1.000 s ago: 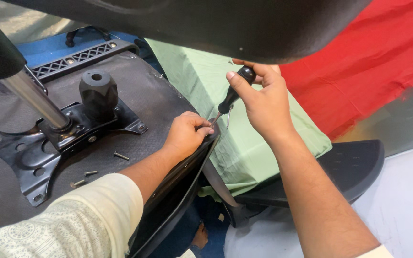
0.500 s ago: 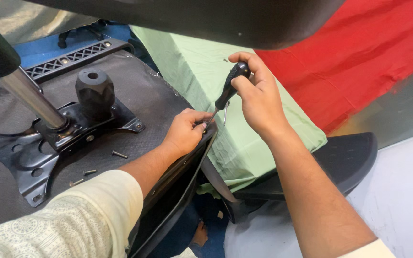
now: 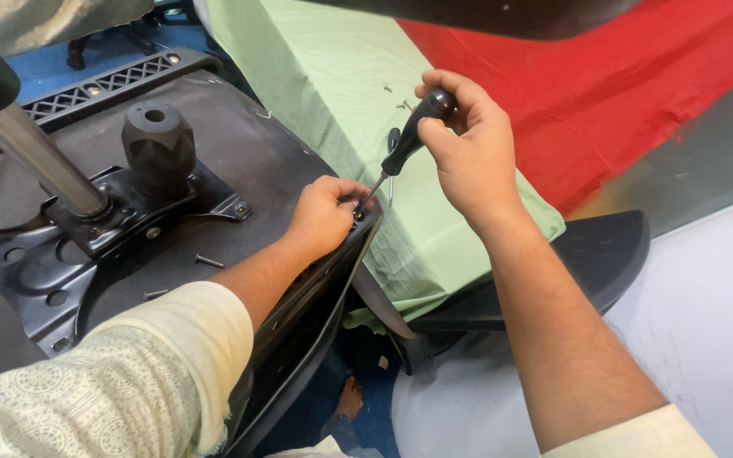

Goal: The person assembles a black plastic chair armrest onto the chair base using a screwdriver. They align the armrest, insert screws, and tighten them to secure the part.

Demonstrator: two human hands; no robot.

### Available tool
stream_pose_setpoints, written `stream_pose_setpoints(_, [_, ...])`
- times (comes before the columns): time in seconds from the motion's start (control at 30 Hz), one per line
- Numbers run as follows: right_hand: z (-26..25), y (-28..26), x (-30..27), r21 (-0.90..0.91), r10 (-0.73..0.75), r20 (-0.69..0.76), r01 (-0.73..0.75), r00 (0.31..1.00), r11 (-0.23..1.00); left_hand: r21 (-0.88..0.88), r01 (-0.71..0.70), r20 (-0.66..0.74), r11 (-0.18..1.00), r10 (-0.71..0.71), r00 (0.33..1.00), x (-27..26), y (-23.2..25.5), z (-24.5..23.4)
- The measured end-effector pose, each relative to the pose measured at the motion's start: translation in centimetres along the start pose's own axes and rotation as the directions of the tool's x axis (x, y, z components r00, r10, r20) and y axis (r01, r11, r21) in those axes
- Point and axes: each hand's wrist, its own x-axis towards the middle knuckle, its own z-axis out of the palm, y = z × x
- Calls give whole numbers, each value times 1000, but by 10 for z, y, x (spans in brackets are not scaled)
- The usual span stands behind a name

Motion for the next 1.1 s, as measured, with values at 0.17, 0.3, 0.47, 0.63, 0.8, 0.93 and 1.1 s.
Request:
stream_pose_setpoints(0.17, [8,-9,-3,-120,-2,-67,-6,998,993,33,-28,35,999,27,999,0,-2,-1])
stream_pose_setpoints(0.3, [14,-20,-2,-177,136,-114,-155,984,972,-131,80,128,988,-63,990,3,-4,-2])
stream_pose_setpoints(0.47, [5,-25,-7,-226,-12,-56,-1,998,974,-373,164,238,913,-77,968,16,9,-9])
stream_pose_setpoints(0.63, [2,-24,-13,-123,36,-15,-37,999,992,-437,163,344,884,-3,939,21,35,-24])
stream_pose_setpoints(0.8, [16,-26,-14,-133,-50,3,50,999,990,-419,128,433,899,73,899,26,47,-32])
stream_pose_setpoints(0.93, [20,-33,-11,-283,28,-78,-49,997,958,-322,53,351,945,67,934,24,53,-30])
stream_pose_setpoints(1.1, [17,-34,-10,-249,-25,-25,18,999,968,-152,-7,201,988,38,979,18,67,-29])
